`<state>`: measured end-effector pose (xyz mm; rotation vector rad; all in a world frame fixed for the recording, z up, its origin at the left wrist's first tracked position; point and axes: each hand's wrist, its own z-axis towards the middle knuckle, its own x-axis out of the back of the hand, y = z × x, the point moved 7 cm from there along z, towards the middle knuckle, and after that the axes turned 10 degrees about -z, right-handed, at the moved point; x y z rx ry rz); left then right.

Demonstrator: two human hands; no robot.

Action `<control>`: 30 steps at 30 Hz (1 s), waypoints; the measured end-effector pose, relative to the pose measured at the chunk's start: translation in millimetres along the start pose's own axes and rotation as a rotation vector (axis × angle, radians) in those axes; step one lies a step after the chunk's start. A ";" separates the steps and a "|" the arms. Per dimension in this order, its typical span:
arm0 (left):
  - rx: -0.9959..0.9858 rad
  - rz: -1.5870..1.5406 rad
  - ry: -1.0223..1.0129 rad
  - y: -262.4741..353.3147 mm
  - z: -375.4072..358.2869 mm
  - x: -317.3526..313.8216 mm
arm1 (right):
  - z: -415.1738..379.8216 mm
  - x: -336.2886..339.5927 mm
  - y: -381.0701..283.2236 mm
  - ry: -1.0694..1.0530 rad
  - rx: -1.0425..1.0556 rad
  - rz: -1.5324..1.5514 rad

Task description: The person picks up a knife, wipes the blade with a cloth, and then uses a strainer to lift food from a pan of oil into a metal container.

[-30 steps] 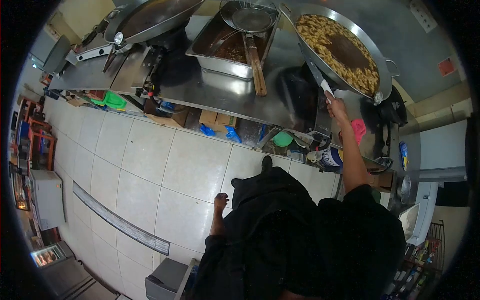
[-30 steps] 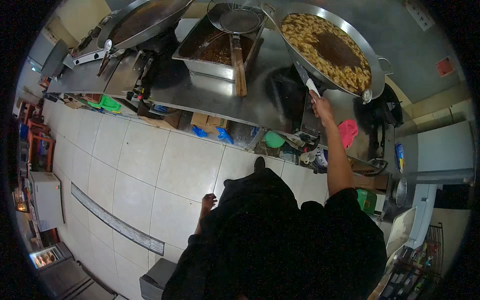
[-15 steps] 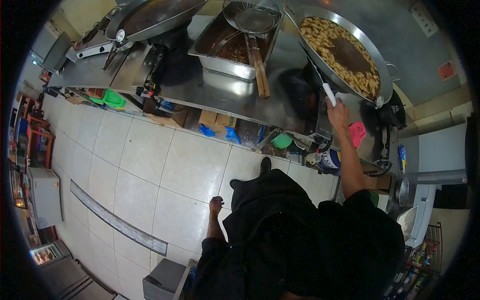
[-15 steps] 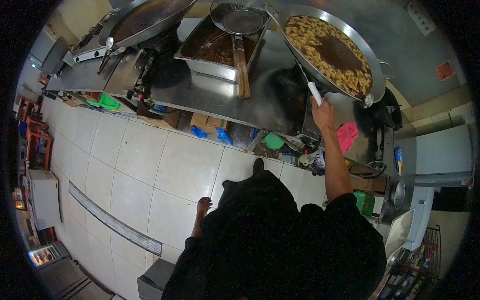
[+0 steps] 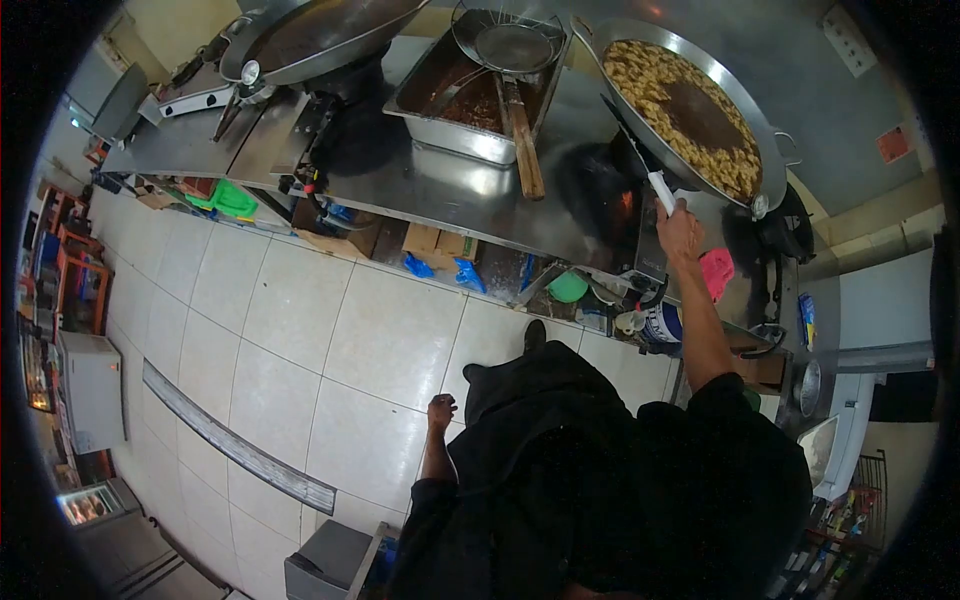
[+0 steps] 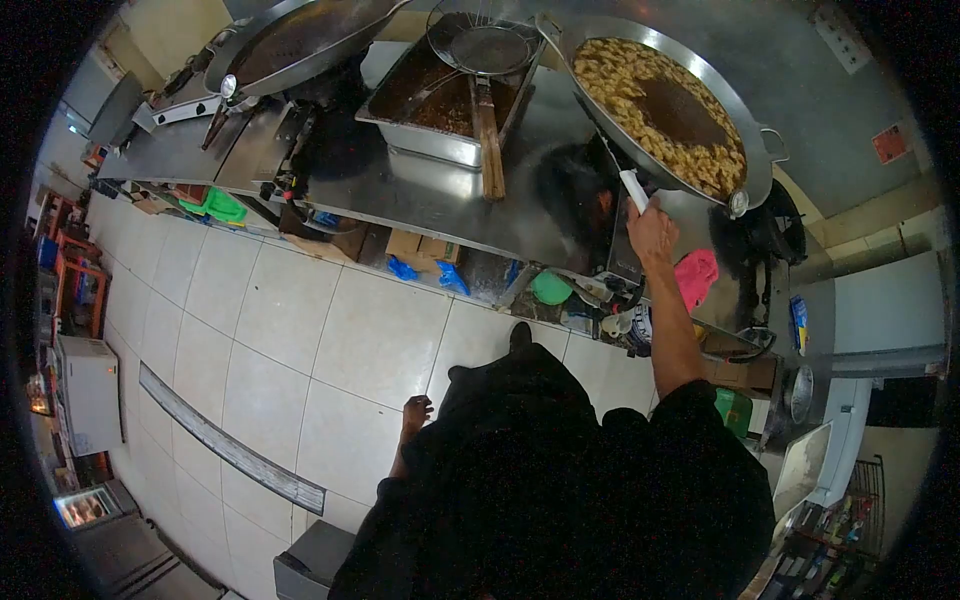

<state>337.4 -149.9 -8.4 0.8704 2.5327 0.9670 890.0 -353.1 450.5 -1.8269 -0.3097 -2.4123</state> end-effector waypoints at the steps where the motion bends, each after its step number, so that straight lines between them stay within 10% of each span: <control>1: 0.008 -0.004 -0.007 -2.3 -4.3 -2.2 | 0.9 -1.4 1.7 -0.004 -0.005 0.003; 30: 0.040 0.028 0.024 -6.0 -7.5 2.8 | 24.3 -40.9 17.2 -0.217 -0.130 0.403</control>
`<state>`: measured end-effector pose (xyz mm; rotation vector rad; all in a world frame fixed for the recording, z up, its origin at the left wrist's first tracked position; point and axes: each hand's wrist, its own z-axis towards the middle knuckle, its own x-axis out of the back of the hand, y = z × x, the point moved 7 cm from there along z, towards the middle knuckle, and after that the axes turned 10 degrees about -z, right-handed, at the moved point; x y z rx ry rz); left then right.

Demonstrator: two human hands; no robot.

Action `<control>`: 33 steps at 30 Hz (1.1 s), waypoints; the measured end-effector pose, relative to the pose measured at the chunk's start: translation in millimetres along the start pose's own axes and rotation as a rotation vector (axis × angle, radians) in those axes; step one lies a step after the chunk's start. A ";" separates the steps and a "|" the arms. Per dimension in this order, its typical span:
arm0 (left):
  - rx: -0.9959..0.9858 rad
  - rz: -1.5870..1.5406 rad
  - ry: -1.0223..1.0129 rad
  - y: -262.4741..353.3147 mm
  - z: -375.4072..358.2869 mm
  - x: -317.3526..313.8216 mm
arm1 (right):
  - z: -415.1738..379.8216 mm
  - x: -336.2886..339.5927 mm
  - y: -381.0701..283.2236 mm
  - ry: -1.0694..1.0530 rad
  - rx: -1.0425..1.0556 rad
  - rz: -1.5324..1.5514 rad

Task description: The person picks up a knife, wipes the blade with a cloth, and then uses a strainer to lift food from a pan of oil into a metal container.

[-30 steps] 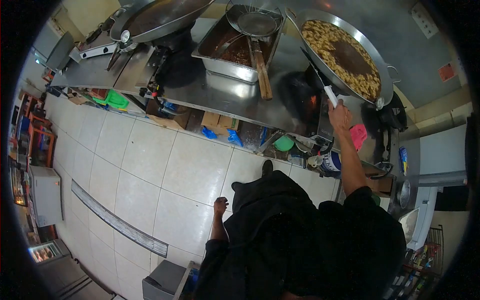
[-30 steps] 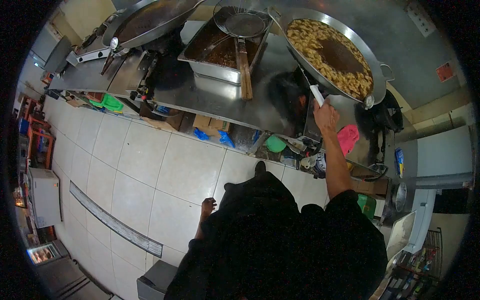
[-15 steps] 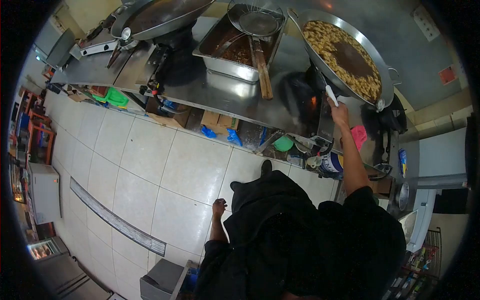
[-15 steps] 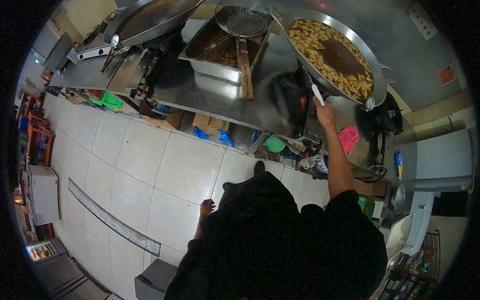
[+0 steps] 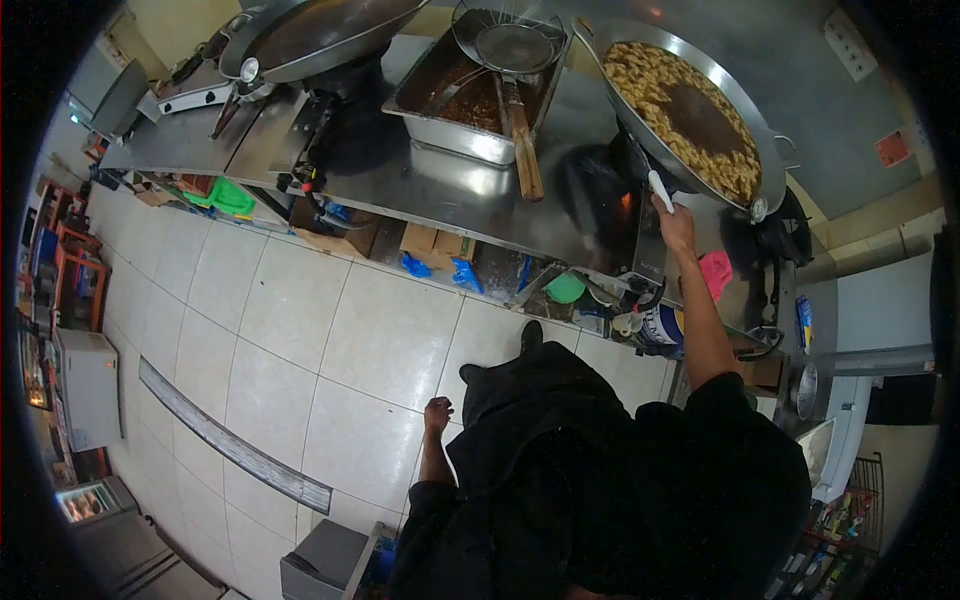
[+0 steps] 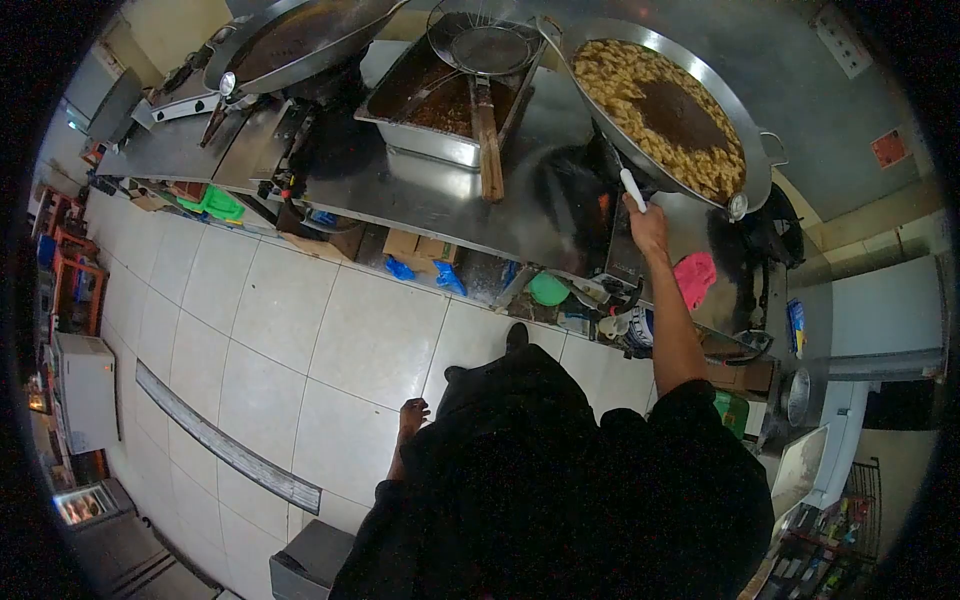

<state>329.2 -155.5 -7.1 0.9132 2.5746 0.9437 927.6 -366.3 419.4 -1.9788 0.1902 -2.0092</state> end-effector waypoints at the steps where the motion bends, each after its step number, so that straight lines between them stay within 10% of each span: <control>1: 0.011 -0.011 0.000 0.2 -1.5 -0.4 | 0.8 -1.3 1.1 -0.001 -0.002 0.007; 33: 0.015 -0.084 0.009 -10.0 -1.0 -1.3 | 3.1 -7.4 4.2 -0.060 -0.027 0.028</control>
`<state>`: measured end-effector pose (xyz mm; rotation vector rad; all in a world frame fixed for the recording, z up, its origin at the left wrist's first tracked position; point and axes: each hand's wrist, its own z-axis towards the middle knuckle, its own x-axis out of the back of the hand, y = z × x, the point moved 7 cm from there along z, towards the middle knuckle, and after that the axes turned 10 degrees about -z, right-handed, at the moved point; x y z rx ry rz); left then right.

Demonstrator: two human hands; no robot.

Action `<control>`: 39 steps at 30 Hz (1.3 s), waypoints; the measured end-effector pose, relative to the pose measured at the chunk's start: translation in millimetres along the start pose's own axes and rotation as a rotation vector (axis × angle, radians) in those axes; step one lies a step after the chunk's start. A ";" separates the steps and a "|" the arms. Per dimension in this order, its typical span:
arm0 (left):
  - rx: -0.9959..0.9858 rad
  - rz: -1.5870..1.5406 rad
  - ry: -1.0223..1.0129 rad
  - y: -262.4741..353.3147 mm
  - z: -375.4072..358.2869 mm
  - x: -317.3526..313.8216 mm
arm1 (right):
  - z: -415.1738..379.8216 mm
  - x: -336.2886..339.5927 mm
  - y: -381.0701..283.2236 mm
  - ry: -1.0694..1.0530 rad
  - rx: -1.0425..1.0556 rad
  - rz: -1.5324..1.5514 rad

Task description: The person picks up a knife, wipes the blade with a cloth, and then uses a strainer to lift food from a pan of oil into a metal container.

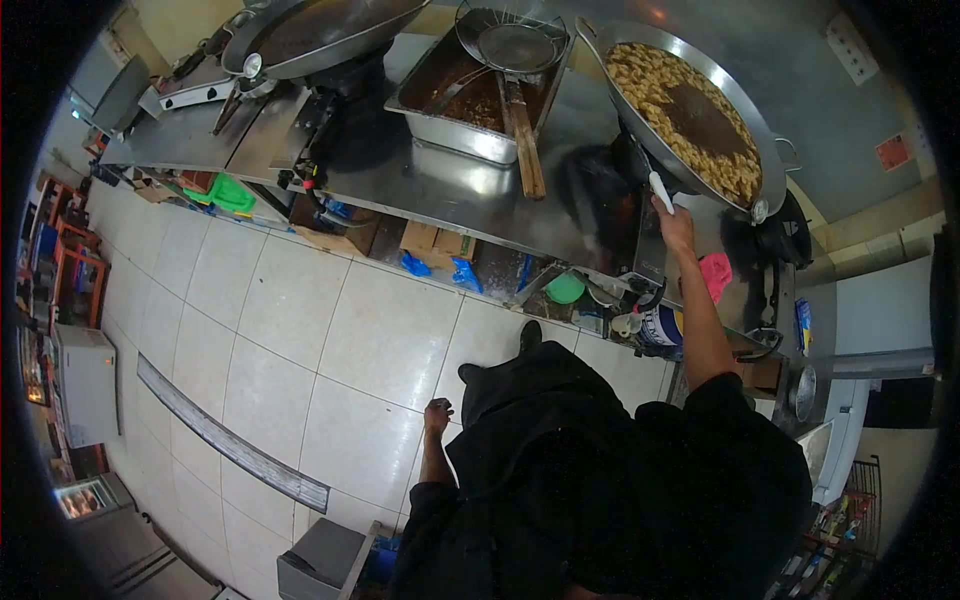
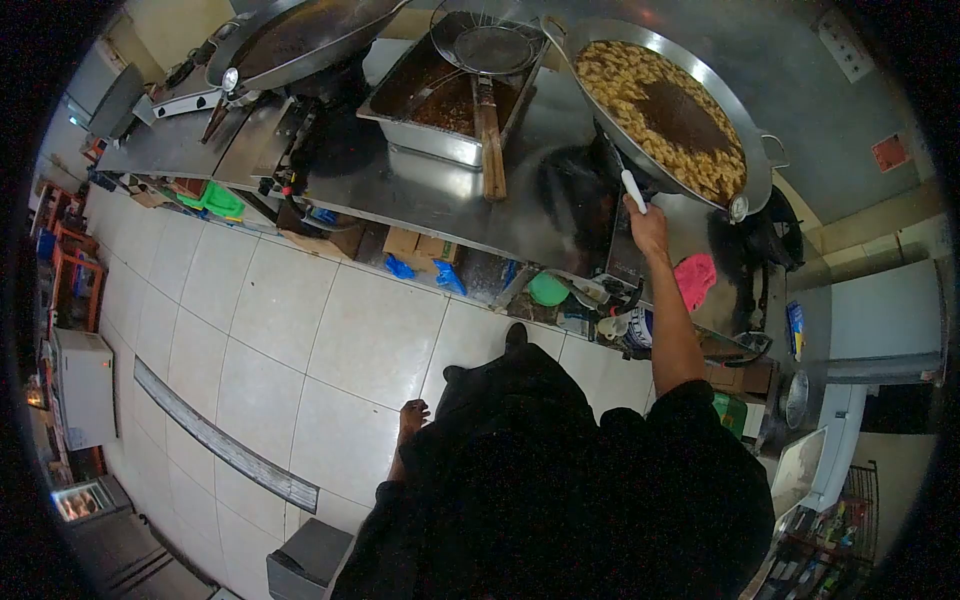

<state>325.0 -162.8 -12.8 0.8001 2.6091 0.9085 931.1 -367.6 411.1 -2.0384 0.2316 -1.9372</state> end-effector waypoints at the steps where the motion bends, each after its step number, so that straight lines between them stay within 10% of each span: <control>1: 0.000 0.001 -0.010 -1.5 1.1 0.3 | -0.9 1.1 -0.8 0.005 0.004 0.007; 39: -0.052 0.013 -0.016 -7.8 7.6 9.3 | -14.4 9.9 -7.2 0.098 0.076 0.007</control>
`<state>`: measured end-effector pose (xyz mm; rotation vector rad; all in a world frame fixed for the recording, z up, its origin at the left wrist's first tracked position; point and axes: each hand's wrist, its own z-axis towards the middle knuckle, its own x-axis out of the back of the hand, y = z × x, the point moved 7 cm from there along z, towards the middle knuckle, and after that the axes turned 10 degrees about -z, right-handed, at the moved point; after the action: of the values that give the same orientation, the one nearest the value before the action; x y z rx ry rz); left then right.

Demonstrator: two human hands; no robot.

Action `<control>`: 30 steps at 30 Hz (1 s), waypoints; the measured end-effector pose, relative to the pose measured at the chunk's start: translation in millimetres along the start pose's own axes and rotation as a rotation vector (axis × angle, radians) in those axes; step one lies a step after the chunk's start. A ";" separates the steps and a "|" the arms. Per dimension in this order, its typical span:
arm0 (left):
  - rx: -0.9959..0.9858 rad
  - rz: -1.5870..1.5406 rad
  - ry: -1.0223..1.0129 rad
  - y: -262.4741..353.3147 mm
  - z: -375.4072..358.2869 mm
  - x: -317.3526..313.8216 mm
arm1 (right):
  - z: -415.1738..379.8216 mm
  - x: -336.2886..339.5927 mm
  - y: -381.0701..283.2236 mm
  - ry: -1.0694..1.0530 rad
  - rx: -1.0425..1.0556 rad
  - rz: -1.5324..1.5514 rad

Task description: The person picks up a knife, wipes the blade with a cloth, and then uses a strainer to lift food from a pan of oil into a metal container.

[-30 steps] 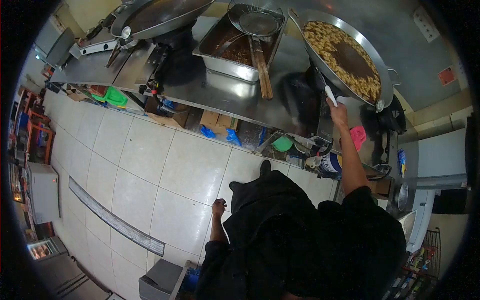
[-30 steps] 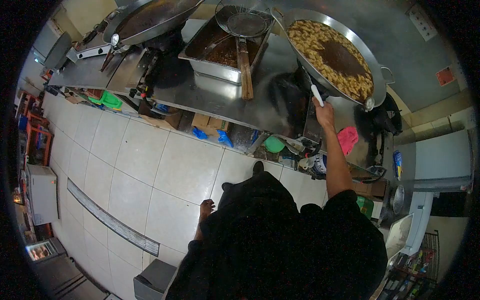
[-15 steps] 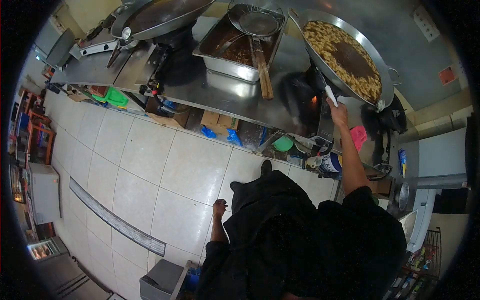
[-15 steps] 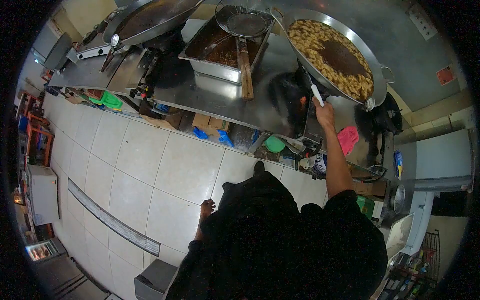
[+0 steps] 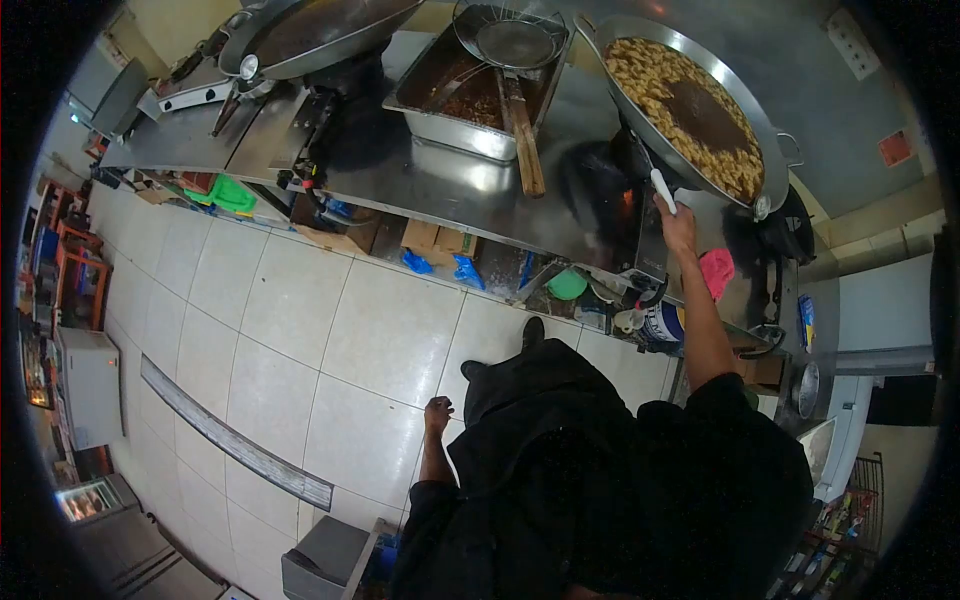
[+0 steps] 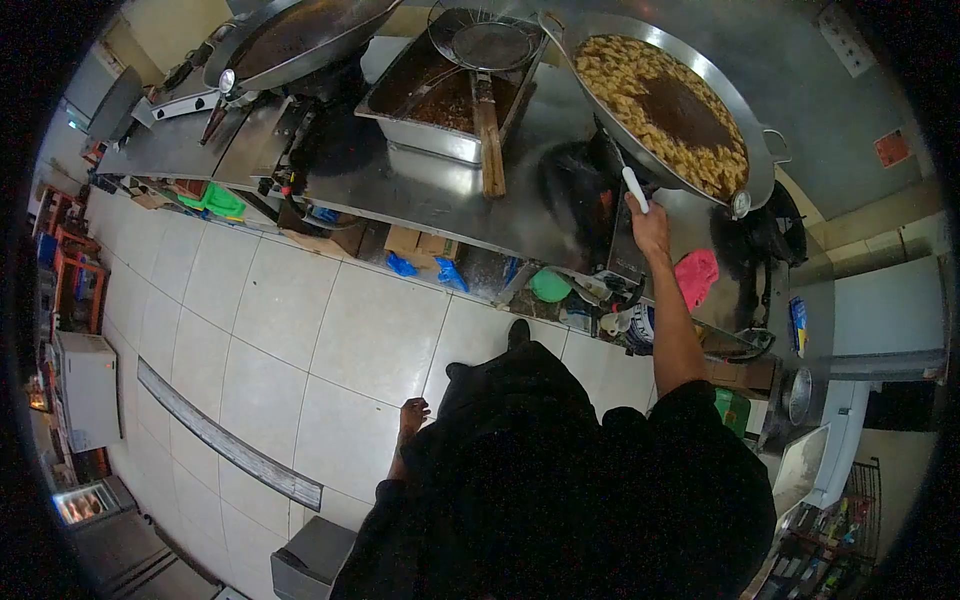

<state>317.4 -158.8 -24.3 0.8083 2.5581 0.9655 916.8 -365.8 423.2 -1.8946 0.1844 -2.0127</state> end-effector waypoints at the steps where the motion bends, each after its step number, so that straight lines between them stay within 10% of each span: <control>1: -0.011 0.025 0.008 2.2 0.0 0.0 | 1.5 -1.2 1.4 0.001 -0.001 0.003; 30: 0.031 -0.016 -0.013 -0.3 -3.0 -14.2 | 14.7 -5.6 9.2 0.036 0.024 0.009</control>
<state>327.2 -168.9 -21.3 0.7982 2.5708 0.9152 933.0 -370.1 416.1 -1.8406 0.1775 -2.0350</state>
